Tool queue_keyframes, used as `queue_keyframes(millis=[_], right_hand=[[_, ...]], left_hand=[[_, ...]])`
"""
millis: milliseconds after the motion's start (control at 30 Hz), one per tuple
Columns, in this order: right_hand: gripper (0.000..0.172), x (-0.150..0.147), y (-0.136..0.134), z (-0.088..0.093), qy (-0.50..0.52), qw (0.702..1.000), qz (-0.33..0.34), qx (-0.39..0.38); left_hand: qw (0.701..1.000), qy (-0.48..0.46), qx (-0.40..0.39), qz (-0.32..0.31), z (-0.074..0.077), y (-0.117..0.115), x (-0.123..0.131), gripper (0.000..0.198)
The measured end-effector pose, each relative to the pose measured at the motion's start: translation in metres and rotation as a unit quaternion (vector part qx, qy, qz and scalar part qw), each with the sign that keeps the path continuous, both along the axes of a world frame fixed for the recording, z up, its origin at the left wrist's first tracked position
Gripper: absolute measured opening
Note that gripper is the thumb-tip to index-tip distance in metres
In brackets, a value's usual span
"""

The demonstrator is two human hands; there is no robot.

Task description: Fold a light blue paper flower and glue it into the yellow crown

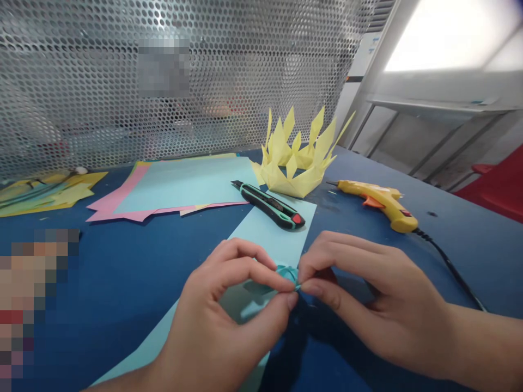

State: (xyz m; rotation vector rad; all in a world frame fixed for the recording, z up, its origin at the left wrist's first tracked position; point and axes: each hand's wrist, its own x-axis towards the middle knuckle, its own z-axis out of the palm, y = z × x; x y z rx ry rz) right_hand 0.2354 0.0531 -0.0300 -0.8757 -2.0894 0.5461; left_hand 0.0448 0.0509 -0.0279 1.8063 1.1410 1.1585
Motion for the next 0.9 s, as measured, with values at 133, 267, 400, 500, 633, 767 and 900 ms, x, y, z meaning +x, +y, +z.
queue_keyframes(millis=[133,267,400,500,633,767,900], right_hand=[[0.011,-0.0001,0.0003,0.0008,0.011,1.0,-0.003,-0.015],[0.008,-0.0003,0.0022,0.002,0.02,0.999,-0.018,-0.037],[0.008,-0.0017,0.0039,0.0046,0.021,0.998,-0.023,-0.047],[0.013,-0.0028,0.004,0.0073,-0.007,0.998,-0.034,-0.046],[0.017,-0.0027,0.0028,0.0081,-0.044,0.997,-0.052,-0.027],[0.019,-0.001,0.0015,0.0055,-0.051,0.998,-0.045,-0.006],[0.017,0.0012,0.0016,0.0043,-0.036,0.999,-0.014,0.01]], left_hand=[[0.999,-0.029,-0.017,0.004,0.0031,-0.0014,-0.0013,0.015],[0.998,-0.044,-0.026,0.021,0.0033,-0.0037,-0.0026,0.015],[0.999,-0.035,-0.008,0.016,0.0027,-0.0037,-0.0014,0.016],[1.0,-0.017,0.011,0.012,0.0019,-0.0022,-0.0016,0.016],[1.0,0.011,-0.008,0.013,-0.0018,0.0004,-0.0024,0.016],[0.999,-0.001,-0.038,0.004,-0.0043,0.0021,-0.0013,0.015],[0.999,0.001,-0.051,-0.005,-0.0015,0.0025,-0.0013,0.008]])
